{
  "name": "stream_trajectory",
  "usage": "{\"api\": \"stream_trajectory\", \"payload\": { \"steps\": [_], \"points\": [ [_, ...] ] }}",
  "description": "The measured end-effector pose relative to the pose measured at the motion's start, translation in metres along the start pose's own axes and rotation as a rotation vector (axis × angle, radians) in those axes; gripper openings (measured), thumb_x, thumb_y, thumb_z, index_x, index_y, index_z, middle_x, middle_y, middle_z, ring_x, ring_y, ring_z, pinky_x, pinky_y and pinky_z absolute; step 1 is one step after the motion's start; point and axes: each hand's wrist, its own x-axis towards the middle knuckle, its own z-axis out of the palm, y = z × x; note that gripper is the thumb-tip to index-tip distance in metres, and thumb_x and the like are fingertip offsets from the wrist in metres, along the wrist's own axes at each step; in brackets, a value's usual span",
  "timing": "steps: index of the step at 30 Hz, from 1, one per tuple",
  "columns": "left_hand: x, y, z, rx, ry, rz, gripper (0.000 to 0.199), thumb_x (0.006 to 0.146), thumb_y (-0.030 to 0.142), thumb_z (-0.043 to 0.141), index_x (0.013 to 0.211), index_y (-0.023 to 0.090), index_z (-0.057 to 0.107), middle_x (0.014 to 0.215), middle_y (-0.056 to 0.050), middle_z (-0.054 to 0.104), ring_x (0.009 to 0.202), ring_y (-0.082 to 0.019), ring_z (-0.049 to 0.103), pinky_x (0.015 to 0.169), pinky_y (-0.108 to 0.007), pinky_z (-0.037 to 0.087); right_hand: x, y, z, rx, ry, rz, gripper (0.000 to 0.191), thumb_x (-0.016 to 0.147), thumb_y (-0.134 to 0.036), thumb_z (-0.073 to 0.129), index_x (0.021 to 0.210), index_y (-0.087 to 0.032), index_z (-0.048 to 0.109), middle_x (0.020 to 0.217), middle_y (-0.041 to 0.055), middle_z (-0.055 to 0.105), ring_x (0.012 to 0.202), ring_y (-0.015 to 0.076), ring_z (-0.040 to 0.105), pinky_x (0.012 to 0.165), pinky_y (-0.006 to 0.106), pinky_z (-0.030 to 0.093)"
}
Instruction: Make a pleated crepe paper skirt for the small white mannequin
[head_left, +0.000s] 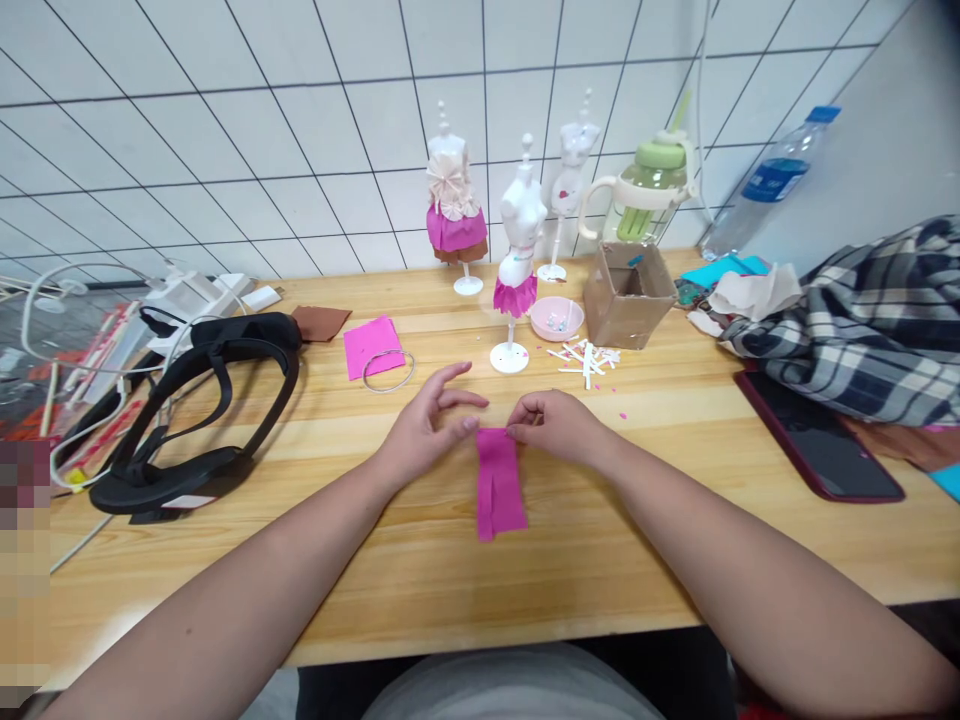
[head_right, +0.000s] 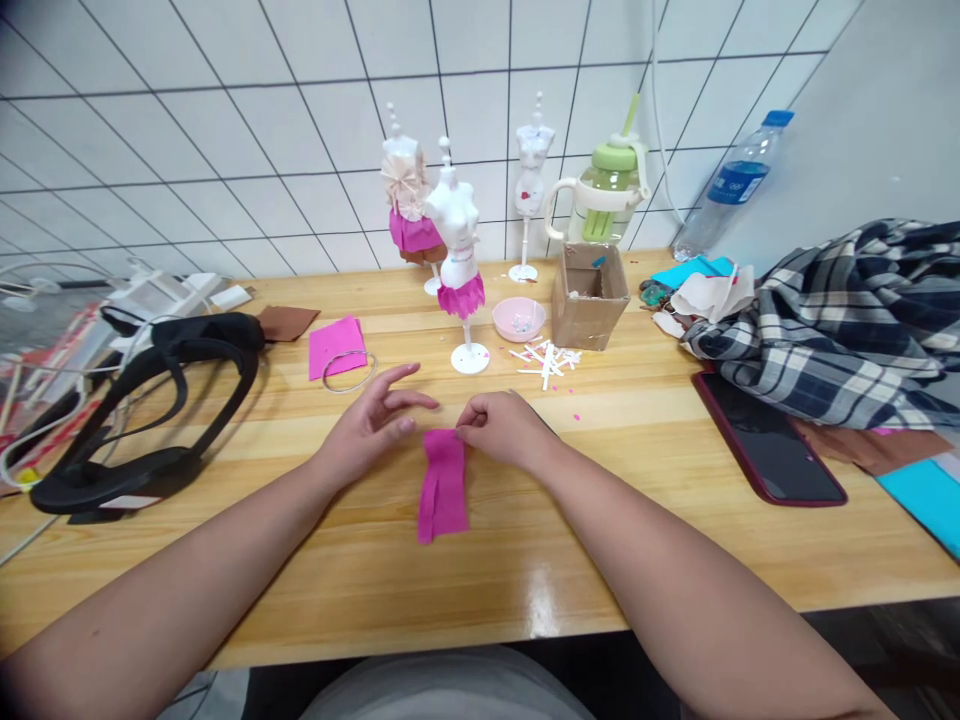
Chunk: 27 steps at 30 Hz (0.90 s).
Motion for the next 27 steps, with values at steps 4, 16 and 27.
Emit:
{"api": "stream_trajectory", "payload": {
  "steps": [4, 16, 27],
  "points": [
    [-0.002, -0.002, 0.01, 0.274, -0.084, 0.027, 0.07, 0.08, 0.031, 0.07, 0.142, 0.024, 0.038, 0.109, -0.008, 0.072, 0.109, -0.023, 0.064, 0.101, -0.041, 0.042, 0.003, 0.003, 0.008, -0.116, 0.018, -0.084, 0.007, 0.078, -0.023, 0.066, 0.078, -0.02, 0.073, 0.07, -0.0017, 0.07, 0.061, 0.0108, 0.058, 0.056, 0.022, 0.041],
    [0.001, -0.009, 0.012, 0.38, -0.002, -0.019, 0.064, 0.079, 0.02, 0.063, 0.139, 0.022, 0.042, 0.087, -0.001, 0.073, 0.079, -0.017, 0.069, 0.077, -0.03, 0.05, 0.005, 0.005, -0.008, 0.207, -0.076, 0.063, 0.033, 0.075, -0.031, 0.072, 0.105, -0.017, 0.073, 0.092, 0.0044, 0.073, 0.056, 0.0082, 0.055, 0.046, 0.02, 0.038],
    [-0.001, -0.004, 0.012, 0.44, 0.015, 0.058, 0.056, 0.079, 0.02, 0.065, 0.132, 0.022, 0.049, 0.091, -0.002, 0.072, 0.088, -0.018, 0.069, 0.088, -0.033, 0.049, 0.002, 0.003, 0.009, -0.313, 0.073, -0.156, 0.011, 0.08, -0.022, 0.065, 0.085, -0.024, 0.074, 0.076, -0.0029, 0.071, 0.067, 0.011, 0.06, 0.06, 0.023, 0.04]
  ]
}}
